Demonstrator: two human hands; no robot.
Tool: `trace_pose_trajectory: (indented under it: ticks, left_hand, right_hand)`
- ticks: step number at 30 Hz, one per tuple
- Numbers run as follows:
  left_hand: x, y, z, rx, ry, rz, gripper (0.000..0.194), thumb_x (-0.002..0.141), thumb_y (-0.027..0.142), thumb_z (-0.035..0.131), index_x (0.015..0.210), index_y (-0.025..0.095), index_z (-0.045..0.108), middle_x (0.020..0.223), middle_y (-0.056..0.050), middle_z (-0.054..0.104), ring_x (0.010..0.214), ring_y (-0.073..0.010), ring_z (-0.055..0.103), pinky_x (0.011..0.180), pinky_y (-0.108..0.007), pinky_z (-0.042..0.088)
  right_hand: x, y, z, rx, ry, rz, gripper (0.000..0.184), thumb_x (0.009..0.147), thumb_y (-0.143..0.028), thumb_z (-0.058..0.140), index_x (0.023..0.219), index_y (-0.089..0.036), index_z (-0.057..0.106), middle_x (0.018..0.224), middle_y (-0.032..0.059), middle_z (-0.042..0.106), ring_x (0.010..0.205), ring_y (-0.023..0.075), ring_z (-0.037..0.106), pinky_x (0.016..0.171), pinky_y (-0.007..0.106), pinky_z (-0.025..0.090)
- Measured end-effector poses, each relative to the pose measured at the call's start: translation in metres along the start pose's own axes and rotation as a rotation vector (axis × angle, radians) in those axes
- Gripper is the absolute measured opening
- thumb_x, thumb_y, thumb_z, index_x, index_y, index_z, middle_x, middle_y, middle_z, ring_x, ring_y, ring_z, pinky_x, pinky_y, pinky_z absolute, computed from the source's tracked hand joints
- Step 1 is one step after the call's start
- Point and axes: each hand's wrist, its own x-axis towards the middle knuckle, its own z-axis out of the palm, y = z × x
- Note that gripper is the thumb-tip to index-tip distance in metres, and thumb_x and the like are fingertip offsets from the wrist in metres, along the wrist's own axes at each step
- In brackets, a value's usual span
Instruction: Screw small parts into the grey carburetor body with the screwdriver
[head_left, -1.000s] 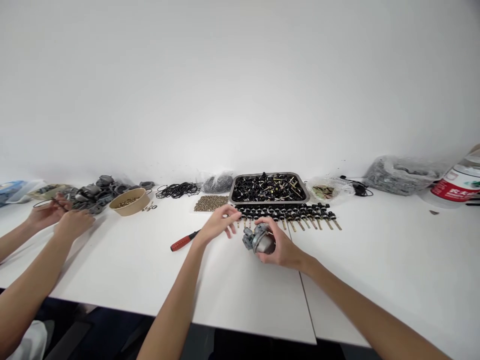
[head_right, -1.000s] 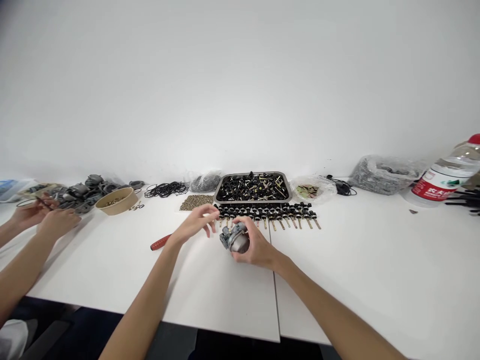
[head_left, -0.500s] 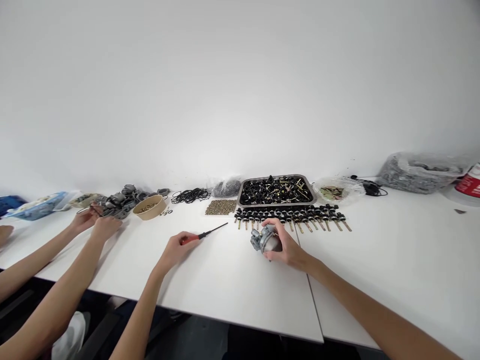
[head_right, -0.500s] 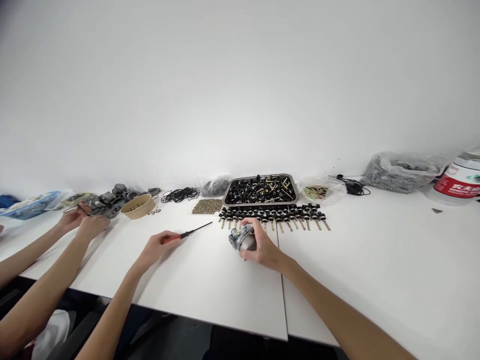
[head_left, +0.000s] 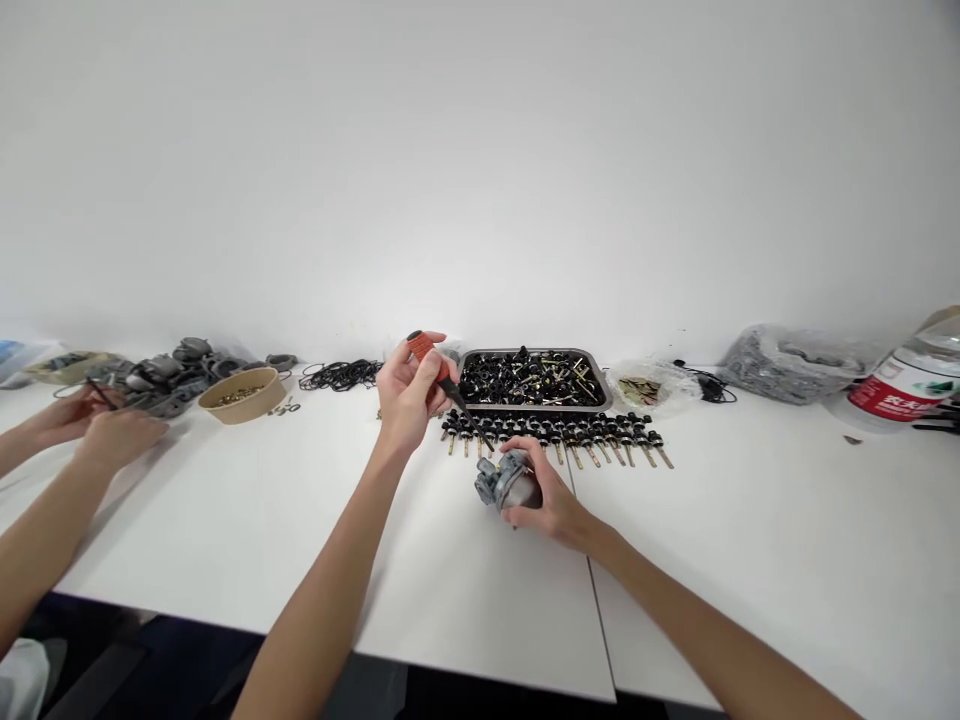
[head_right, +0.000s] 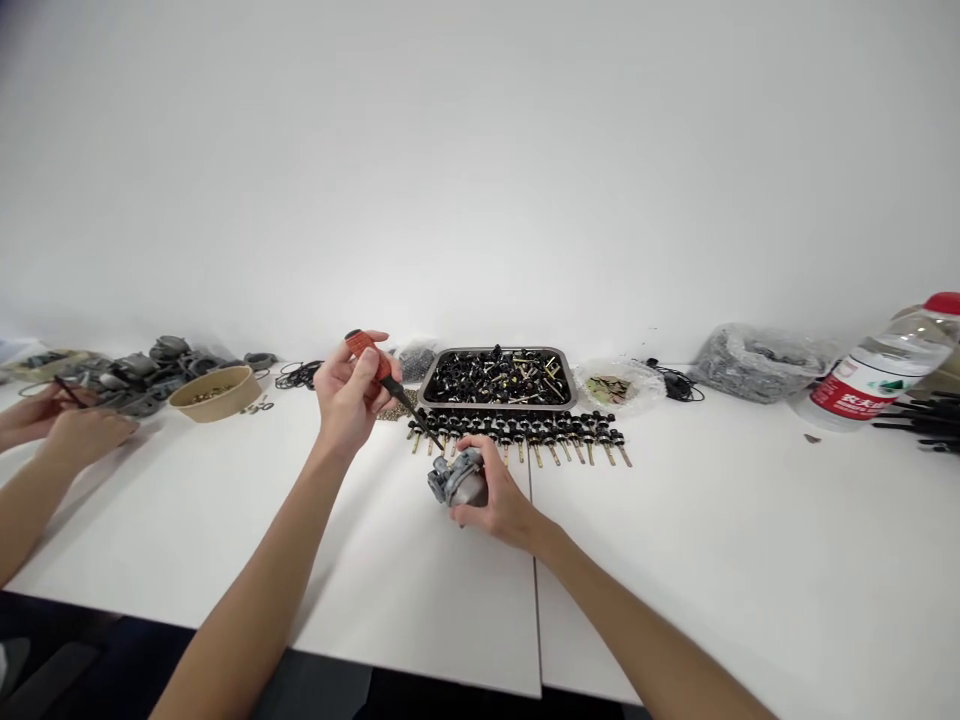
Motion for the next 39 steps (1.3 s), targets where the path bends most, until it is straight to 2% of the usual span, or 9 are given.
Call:
trace_pose_trajectory:
  ticks: [6,22,26,30,34,36,39]
  left_hand:
    - [-0.011,-0.009,0.0,0.041,-0.055,-0.045,0.03,0.082,0.042,0.063,0.103,0.02,0.058,0.064,0.002,0.06,0.032,0.0016,0.026,0.033,-0.014,0.027]
    - [-0.011,-0.016,0.004,0.038,-0.068,-0.049,0.029,0.083,0.042,0.061,0.104,0.022,0.056,0.066,0.002,0.061,0.033,0.0005,0.029,0.033,-0.015,0.026]
    - [-0.012,-0.012,0.008,0.085,-0.076,-0.026,0.025,0.081,0.038,0.065,0.099,0.022,0.056,0.064,0.003,0.061,0.033,-0.0001,0.031,0.031,-0.015,0.025]
    - [-0.014,-0.003,0.012,0.166,-0.114,0.015,0.023,0.075,0.032,0.073,0.092,0.018,0.064,0.067,0.001,0.06,0.041,-0.0017,0.041,0.034,-0.015,0.029]
    - [-0.014,0.01,0.01,0.188,-0.231,0.051,0.039,0.075,0.027,0.073,0.112,0.023,0.062,0.082,-0.003,0.066,0.049,-0.0037,0.049,0.039,-0.016,0.036]
    - [-0.013,0.015,0.009,0.203,-0.285,0.069,0.038,0.078,0.028,0.07,0.115,0.025,0.061,0.089,-0.004,0.067,0.05,-0.0045,0.051,0.039,-0.017,0.04]
    - [-0.01,0.017,0.008,0.253,-0.251,0.122,0.028,0.075,0.027,0.072,0.102,0.024,0.067,0.089,-0.003,0.065,0.051,-0.0042,0.053,0.04,-0.017,0.044]
  right_hand:
    - [0.001,0.003,-0.001,0.018,-0.016,0.025,0.068,0.07,-0.014,0.069,0.125,-0.029,0.034,0.102,0.0028,0.049,0.076,0.0138,0.054,0.07,0.031,0.049]
    - [0.001,0.004,0.0,0.014,-0.014,0.023,0.067,0.07,-0.014,0.069,0.126,-0.029,0.035,0.1,0.0026,0.047,0.075,0.0128,0.051,0.066,0.03,0.048]
    - [0.002,0.005,0.0,0.02,-0.023,0.014,0.067,0.07,-0.014,0.069,0.126,-0.029,0.034,0.099,0.0019,0.048,0.074,0.0127,0.051,0.066,0.03,0.048]
    - [0.002,0.007,-0.001,-0.011,-0.01,0.005,0.067,0.07,-0.015,0.07,0.125,-0.029,0.035,0.098,0.0018,0.047,0.076,0.0132,0.05,0.067,0.03,0.047]
    - [0.002,0.007,-0.001,-0.031,-0.008,-0.005,0.066,0.07,-0.017,0.07,0.125,-0.029,0.035,0.099,0.0028,0.047,0.077,0.0141,0.049,0.067,0.03,0.047]
    - [0.002,0.007,-0.001,-0.031,-0.01,-0.004,0.065,0.071,-0.018,0.07,0.125,-0.029,0.035,0.099,0.0026,0.047,0.077,0.0139,0.048,0.067,0.03,0.047]
    - [0.001,0.007,-0.001,-0.026,-0.012,-0.003,0.065,0.071,-0.019,0.069,0.125,-0.029,0.035,0.098,0.0025,0.046,0.075,0.0137,0.048,0.067,0.031,0.046]
